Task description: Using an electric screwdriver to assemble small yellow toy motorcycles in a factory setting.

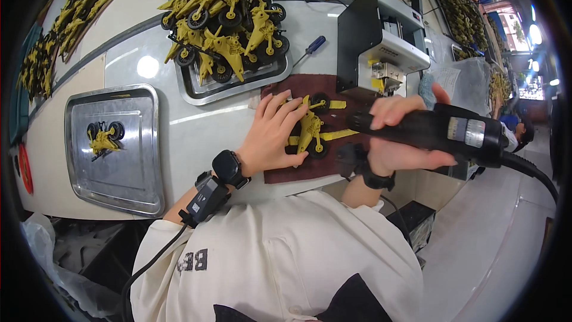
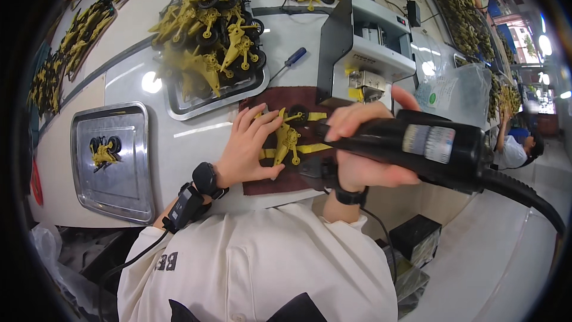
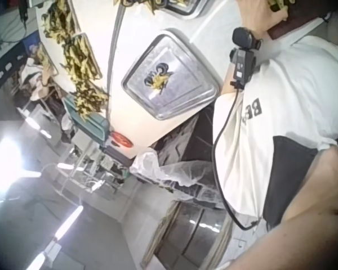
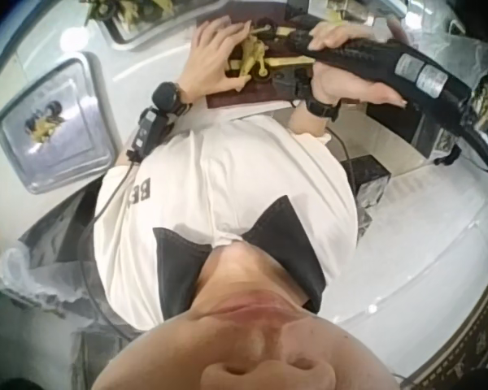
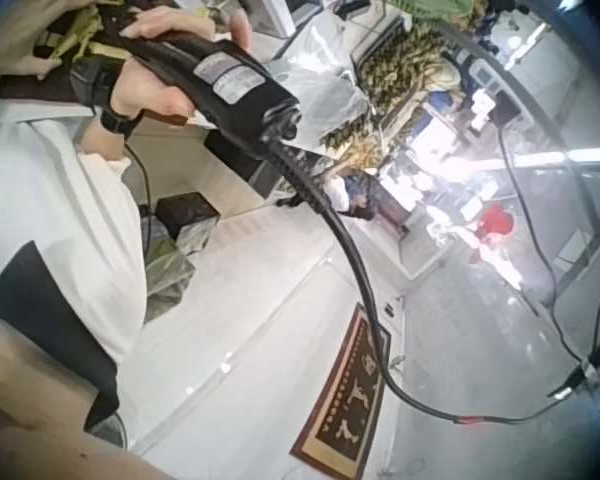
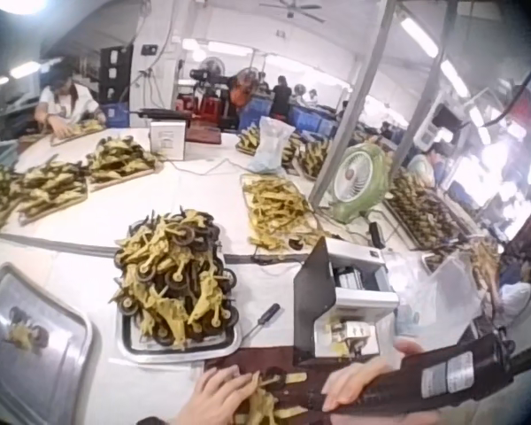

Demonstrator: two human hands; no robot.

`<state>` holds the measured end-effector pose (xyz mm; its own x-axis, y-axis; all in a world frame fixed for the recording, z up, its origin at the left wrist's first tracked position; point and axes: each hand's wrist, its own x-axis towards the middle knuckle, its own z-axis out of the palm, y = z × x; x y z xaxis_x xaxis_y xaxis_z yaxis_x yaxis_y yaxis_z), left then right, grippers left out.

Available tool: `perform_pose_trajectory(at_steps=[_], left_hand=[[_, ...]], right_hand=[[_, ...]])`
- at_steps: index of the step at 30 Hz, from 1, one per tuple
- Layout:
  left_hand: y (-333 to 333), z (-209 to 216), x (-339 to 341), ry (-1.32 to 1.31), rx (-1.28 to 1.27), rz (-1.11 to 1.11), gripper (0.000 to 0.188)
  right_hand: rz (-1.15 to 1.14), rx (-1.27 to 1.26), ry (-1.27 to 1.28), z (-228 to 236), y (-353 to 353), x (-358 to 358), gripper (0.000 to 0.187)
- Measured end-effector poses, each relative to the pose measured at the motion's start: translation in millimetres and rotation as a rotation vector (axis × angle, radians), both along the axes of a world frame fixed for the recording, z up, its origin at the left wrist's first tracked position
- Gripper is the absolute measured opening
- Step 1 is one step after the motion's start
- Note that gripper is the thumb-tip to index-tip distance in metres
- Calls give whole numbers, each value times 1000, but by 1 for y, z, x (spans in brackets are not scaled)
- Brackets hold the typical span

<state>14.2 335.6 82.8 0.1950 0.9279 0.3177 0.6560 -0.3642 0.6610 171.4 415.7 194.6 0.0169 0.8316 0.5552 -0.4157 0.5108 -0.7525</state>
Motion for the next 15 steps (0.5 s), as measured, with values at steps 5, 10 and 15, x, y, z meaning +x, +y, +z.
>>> perform_pose_trajectory(at_steps=[5, 10, 15], left_hand=[[-1, 0, -2, -38, 8, -2, 79], [0, -1, 0, -13, 23, 17, 75], [0, 1, -2, -55, -13, 19, 82]], right_hand=[[170, -45, 49, -15, -3, -21, 101], [172, -12, 7, -23, -4, -29, 103], [115, -51, -71, -26, -1, -37, 102]])
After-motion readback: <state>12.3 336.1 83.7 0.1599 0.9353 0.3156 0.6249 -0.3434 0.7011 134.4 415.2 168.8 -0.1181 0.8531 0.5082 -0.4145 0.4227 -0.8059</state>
